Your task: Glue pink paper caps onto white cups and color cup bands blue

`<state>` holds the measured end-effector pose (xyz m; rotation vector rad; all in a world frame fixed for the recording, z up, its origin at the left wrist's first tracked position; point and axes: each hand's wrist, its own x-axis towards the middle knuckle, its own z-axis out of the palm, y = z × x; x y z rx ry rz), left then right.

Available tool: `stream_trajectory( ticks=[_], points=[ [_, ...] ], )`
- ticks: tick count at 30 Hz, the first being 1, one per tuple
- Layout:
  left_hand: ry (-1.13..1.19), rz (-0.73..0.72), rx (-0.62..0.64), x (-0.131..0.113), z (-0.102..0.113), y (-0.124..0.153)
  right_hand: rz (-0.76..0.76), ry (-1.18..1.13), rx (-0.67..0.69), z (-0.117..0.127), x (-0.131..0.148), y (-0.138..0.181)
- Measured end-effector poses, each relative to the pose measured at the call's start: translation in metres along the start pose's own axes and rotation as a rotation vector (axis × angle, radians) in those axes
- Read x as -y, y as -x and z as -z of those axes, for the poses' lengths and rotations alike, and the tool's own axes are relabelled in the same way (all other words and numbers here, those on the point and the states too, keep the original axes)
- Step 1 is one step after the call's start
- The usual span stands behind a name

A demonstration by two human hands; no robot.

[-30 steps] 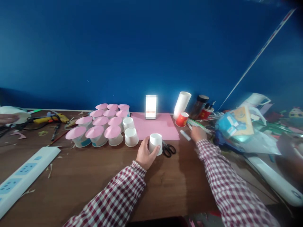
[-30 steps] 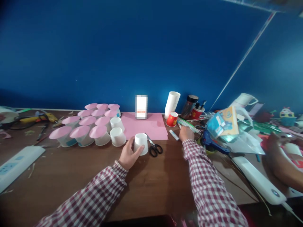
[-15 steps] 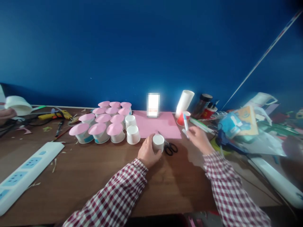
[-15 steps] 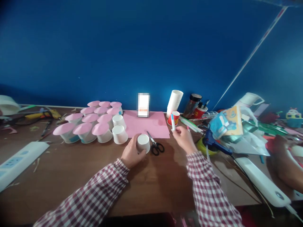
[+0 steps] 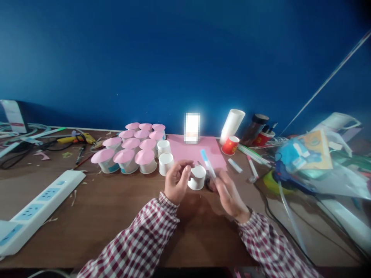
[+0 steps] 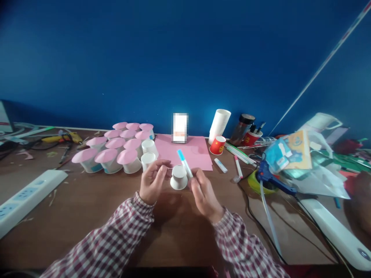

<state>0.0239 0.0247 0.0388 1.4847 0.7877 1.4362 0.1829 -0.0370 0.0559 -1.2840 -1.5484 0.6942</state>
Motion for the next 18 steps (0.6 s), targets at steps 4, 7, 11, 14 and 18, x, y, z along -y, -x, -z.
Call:
stream_trajectory(
  ticks=[4,7,11,14,18],
  points=[
    [0.372,0.225,0.152,-0.004,-0.003,-0.003,-0.067,-0.085,0.129,-0.011,-0.002,0.013],
    [0.499,0.329,0.193,-0.004,-0.005,-0.001,-0.100,-0.149,0.201,-0.017,-0.001,0.014],
    [0.513,0.335,0.273,-0.002,-0.003,0.003,-0.112,-0.250,0.279,-0.020,0.001,0.015],
    [0.440,0.315,0.420,-0.003,-0.002,0.006,-0.083,-0.304,0.234,-0.021,0.002,0.016],
    [0.523,0.193,0.473,-0.006,-0.008,0.011,0.044,-0.301,-0.058,-0.017,0.004,0.015]
  ],
)
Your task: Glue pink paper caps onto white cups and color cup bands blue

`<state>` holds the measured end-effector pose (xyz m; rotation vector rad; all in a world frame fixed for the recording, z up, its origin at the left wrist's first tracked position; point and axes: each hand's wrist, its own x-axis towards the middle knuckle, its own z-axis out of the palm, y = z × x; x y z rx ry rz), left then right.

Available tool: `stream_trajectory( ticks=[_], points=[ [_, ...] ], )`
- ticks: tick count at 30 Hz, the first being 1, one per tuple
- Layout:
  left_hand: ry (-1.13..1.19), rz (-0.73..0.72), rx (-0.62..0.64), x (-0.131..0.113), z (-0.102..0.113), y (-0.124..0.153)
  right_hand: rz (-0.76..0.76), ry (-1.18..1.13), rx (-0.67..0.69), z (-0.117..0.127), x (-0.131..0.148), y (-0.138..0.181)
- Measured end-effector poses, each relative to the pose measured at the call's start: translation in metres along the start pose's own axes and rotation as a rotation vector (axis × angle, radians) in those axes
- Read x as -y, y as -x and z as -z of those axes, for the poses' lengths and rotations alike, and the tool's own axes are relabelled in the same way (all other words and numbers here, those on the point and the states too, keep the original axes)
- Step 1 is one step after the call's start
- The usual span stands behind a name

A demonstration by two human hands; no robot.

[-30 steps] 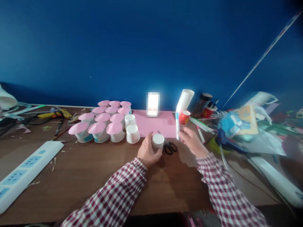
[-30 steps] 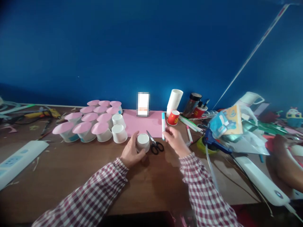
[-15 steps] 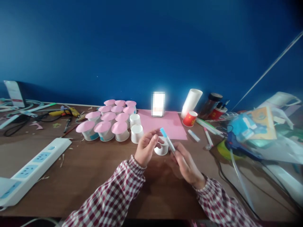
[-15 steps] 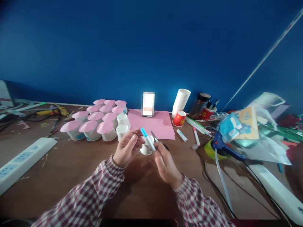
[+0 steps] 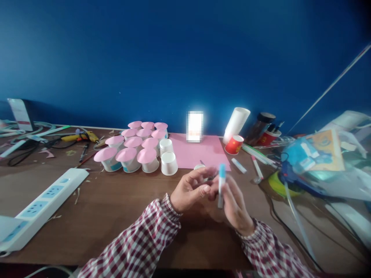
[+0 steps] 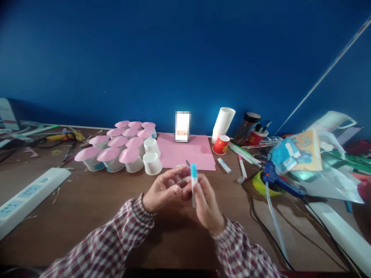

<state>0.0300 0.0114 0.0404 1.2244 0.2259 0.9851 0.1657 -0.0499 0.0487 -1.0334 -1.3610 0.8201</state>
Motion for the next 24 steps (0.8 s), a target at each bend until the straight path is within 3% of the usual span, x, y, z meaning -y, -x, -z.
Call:
stream_trajectory(
  ticks=[2,4,11,14,17,20,24],
  points=[
    [0.005,0.011,0.061,0.004,-0.006,0.001,0.092,0.026,-0.160,0.004,0.001,-0.002],
    [0.009,0.032,0.144,0.010,-0.012,0.003,0.153,0.058,-0.235,0.007,0.001,-0.004],
    [-0.090,0.214,0.118,0.029,-0.016,0.008,0.151,0.263,-0.141,0.013,-0.007,-0.003],
    [-0.178,0.255,0.072,0.031,-0.013,0.006,0.064,0.153,-0.187,0.014,-0.011,-0.007],
    [-0.270,0.325,0.056,0.032,-0.014,0.007,-0.049,-0.003,-0.328,0.017,-0.016,-0.013],
    [-0.322,0.381,0.077,0.034,-0.016,0.009,-0.116,-0.099,-0.432,0.019,-0.019,-0.016],
    [-0.375,0.429,0.158,0.035,-0.018,0.012,-0.183,-0.167,-0.439,0.016,-0.025,-0.015]
  ],
)
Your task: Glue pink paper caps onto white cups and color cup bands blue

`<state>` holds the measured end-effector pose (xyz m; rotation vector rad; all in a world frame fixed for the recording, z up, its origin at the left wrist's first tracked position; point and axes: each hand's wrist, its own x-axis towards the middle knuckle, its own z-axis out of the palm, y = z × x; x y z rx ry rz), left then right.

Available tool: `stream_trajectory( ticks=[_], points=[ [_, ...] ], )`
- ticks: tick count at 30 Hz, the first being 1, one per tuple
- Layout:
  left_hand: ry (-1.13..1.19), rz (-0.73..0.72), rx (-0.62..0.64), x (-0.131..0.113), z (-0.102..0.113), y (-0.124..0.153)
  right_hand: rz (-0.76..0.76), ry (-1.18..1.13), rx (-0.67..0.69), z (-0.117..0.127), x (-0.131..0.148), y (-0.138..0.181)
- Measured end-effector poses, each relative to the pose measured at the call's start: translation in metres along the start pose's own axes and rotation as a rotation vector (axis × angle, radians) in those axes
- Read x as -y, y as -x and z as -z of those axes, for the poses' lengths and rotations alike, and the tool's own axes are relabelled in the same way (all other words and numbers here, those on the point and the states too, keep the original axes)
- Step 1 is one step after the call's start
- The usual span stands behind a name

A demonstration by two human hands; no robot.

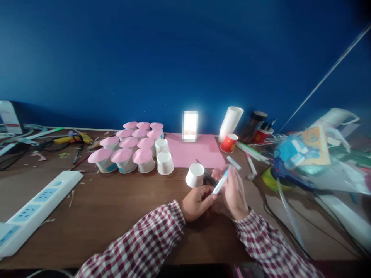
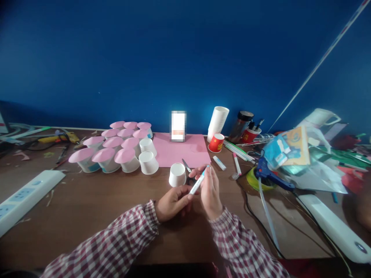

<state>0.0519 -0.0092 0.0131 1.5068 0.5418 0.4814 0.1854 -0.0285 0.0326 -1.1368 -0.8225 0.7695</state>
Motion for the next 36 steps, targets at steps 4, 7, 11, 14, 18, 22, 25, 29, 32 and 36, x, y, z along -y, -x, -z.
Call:
stream_trajectory(
  ticks=[4,7,11,14,18,22,25,29,32,36],
  points=[
    [-0.075,0.005,-0.001,0.001,0.000,-0.001,-0.068,-0.015,-0.038,-0.005,-0.008,0.003],
    [-0.091,0.026,-0.043,0.003,-0.001,-0.004,-0.093,-0.001,-0.101,-0.009,-0.009,0.003],
    [-0.132,0.027,-0.069,0.005,-0.001,-0.005,-0.063,0.046,-0.145,0.003,0.006,-0.020],
    [-0.147,0.011,-0.036,0.005,0.000,-0.002,0.016,0.049,-0.381,0.035,0.025,-0.057],
    [-0.053,0.005,-0.058,0.005,0.000,0.000,0.206,0.406,-0.384,0.077,0.046,-0.097],
    [-0.007,-0.051,-0.060,0.005,-0.001,-0.002,0.232,1.318,-0.137,0.093,0.044,-0.111],
    [0.017,-0.081,-0.074,0.006,-0.001,-0.002,0.088,1.646,-0.035,0.094,0.027,-0.118],
    [0.039,-0.069,-0.064,0.007,-0.002,-0.002,0.053,1.764,-0.037,0.095,0.005,-0.127],
    [0.088,-0.074,-0.051,0.010,-0.003,-0.003,0.120,1.759,-0.051,0.095,0.003,-0.128],
    [0.203,-0.085,-0.054,0.010,-0.003,-0.004,0.384,1.541,-0.125,0.086,0.018,-0.104]
  ],
)
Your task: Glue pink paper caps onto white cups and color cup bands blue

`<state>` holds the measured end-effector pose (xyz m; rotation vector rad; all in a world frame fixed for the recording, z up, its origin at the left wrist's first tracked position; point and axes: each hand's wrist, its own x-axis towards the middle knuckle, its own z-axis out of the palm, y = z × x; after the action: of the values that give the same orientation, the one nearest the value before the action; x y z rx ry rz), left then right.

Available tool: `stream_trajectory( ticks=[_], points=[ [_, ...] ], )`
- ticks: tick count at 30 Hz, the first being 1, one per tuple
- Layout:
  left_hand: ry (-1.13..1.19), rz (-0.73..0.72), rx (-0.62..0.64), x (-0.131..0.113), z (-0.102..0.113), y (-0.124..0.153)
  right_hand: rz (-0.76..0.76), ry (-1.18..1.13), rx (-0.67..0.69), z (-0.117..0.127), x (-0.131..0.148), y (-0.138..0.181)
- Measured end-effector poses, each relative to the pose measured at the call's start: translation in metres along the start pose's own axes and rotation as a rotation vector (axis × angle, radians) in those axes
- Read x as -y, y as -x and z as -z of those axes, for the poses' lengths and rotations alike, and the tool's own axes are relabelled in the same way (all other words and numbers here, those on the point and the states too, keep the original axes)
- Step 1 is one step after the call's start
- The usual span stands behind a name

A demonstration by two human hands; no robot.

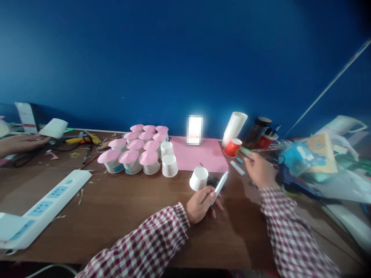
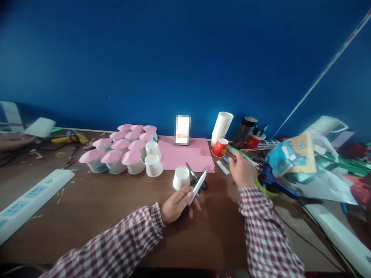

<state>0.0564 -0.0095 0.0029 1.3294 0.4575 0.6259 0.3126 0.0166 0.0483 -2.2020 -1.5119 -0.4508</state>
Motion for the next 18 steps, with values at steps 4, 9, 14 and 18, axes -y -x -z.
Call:
stream_trajectory(
  ticks=[4,9,14,18],
  points=[
    [0.136,0.008,-0.033,-0.006,0.000,0.001,0.390,-0.329,-0.166,0.020,0.027,0.043],
    [0.104,-0.032,0.007,-0.012,0.002,0.002,0.791,-0.519,0.212,0.021,0.060,0.087],
    [0.090,-0.045,-0.006,-0.013,0.004,-0.001,0.827,-0.600,0.177,0.018,0.071,0.091],
    [-0.006,-0.046,-0.018,-0.014,0.003,0.002,0.718,-0.589,0.096,0.012,0.067,0.091]
  ],
)
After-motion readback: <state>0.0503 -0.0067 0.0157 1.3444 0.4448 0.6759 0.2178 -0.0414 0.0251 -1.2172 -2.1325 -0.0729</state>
